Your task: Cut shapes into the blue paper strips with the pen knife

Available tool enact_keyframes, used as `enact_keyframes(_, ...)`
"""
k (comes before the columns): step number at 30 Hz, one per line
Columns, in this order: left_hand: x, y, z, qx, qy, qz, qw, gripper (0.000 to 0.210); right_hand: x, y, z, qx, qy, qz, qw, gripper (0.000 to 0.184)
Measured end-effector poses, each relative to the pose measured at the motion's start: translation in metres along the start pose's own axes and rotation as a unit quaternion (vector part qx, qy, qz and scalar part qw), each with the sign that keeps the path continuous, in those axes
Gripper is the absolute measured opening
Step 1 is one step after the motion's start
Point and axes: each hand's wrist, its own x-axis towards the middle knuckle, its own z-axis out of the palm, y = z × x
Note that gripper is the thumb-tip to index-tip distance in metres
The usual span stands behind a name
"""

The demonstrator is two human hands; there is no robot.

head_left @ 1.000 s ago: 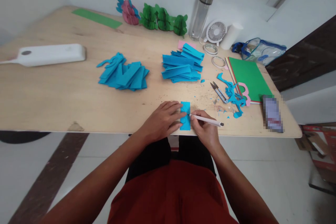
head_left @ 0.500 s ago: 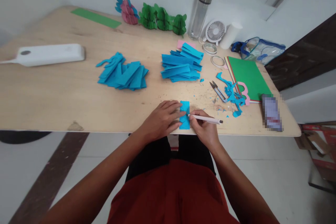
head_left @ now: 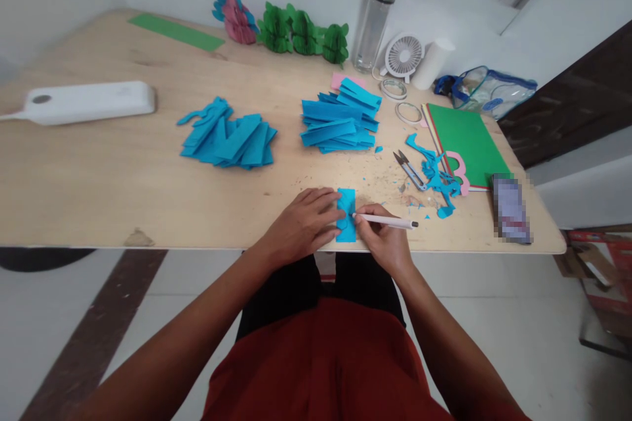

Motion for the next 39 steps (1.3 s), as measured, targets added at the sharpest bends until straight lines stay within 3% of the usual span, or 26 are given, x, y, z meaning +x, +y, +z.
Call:
enact_keyframes(21, 0.0004, 0.0015, -0.0028, 0.005, 0.004, -0.006, 1.0, 0.026, 0.0023, -0.0042, 0.0024, 0.022, 0.03, 0.043, 0.998, 0.011)
enact_keyframes(39, -0.0001, 0.0008, -0.0025, 0.005, -0.003, -0.003, 1.0, 0.028, 0.0089, -0.0061, -0.0038, 0.06, 0.013, 0.054, 0.997, 0.011)
